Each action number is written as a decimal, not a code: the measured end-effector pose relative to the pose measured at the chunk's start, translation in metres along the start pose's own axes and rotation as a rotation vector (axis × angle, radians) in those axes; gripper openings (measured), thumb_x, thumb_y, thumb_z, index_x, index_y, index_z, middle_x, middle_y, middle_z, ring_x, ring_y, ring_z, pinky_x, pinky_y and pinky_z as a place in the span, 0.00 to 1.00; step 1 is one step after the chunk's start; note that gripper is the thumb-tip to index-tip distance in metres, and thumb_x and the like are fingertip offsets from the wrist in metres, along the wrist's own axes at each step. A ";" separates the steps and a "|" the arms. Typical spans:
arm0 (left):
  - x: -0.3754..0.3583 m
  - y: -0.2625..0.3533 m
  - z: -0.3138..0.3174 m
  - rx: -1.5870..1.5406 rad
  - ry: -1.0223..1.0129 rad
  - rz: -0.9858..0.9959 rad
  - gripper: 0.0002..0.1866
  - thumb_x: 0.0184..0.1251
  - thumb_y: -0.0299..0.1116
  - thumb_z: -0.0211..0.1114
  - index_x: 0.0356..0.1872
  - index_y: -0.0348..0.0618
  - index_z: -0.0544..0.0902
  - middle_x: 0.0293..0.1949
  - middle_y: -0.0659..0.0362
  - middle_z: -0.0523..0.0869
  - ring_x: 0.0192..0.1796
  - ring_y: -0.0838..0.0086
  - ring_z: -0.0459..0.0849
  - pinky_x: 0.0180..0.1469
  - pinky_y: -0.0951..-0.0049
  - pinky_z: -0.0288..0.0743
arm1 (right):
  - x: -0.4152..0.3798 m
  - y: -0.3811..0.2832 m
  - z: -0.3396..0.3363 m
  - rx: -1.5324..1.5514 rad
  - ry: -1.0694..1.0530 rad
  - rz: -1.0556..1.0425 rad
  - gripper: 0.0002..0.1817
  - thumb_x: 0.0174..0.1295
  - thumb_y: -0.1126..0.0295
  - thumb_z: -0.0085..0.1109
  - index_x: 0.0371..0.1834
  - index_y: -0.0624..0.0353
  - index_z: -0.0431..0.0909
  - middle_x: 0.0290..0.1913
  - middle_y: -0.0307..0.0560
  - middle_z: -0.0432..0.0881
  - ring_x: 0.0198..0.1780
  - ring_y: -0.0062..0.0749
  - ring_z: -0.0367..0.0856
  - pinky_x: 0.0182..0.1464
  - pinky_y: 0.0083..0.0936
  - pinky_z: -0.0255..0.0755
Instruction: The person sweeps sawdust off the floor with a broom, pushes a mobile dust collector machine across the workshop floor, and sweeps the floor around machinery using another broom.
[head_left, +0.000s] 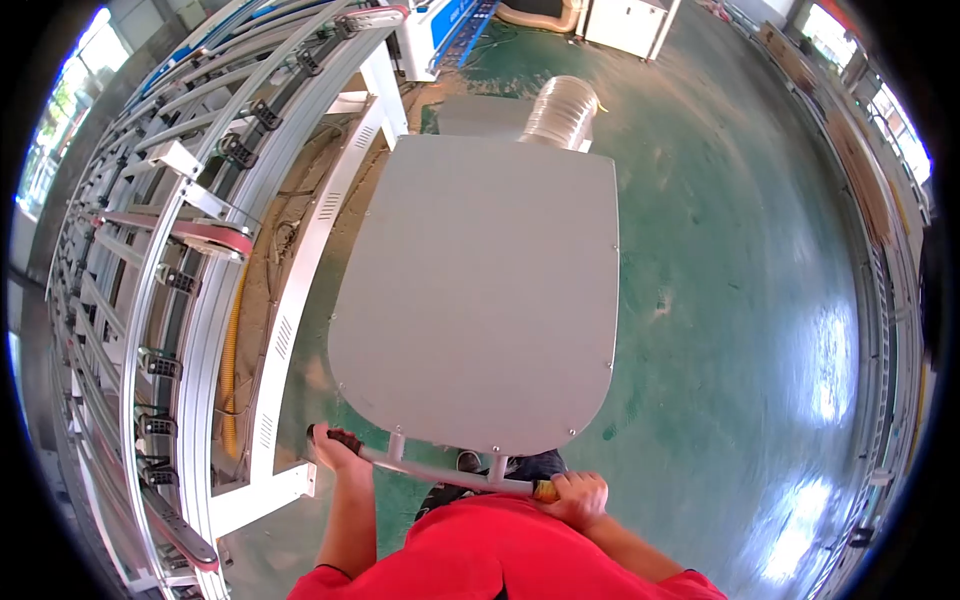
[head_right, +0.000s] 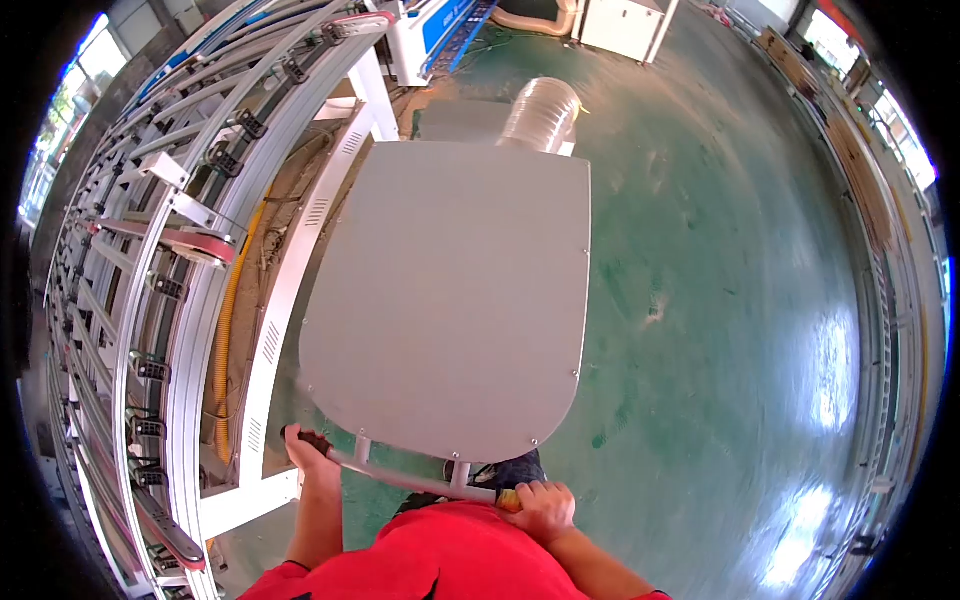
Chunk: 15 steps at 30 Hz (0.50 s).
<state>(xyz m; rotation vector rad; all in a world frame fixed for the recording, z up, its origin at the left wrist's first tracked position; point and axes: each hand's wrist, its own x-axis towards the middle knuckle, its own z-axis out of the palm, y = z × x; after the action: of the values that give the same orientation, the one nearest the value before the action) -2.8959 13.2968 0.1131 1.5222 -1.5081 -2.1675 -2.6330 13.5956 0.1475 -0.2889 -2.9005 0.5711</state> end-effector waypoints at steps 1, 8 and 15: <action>0.004 0.004 0.004 -0.007 0.004 0.011 0.11 0.56 0.41 0.59 0.24 0.53 0.65 0.19 0.66 0.65 0.18 0.78 0.64 0.20 0.74 0.55 | 0.003 -0.002 0.002 0.009 0.008 -0.015 0.26 0.38 0.43 0.74 0.15 0.51 0.71 0.16 0.40 0.74 0.19 0.38 0.76 0.24 0.33 0.68; 0.013 0.021 0.049 -0.032 -0.031 0.119 0.10 0.56 0.37 0.60 0.27 0.54 0.66 0.20 0.67 0.65 0.18 0.78 0.64 0.20 0.74 0.56 | 0.040 -0.013 0.013 -0.012 0.087 -0.012 0.28 0.41 0.42 0.75 0.13 0.50 0.69 0.15 0.40 0.74 0.18 0.38 0.75 0.23 0.33 0.67; 0.020 0.032 0.131 -0.145 -0.078 0.151 0.10 0.57 0.36 0.60 0.25 0.53 0.67 0.17 0.66 0.66 0.15 0.77 0.66 0.17 0.75 0.60 | 0.114 -0.002 0.015 -0.093 0.191 -0.059 0.28 0.41 0.44 0.76 0.12 0.50 0.68 0.14 0.40 0.72 0.16 0.39 0.74 0.22 0.34 0.66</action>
<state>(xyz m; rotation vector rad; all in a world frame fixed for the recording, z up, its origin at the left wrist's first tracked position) -3.0186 13.3555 0.1251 1.2514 -1.4028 -2.2178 -2.7463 13.6136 0.1498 -0.2537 -2.7446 0.3773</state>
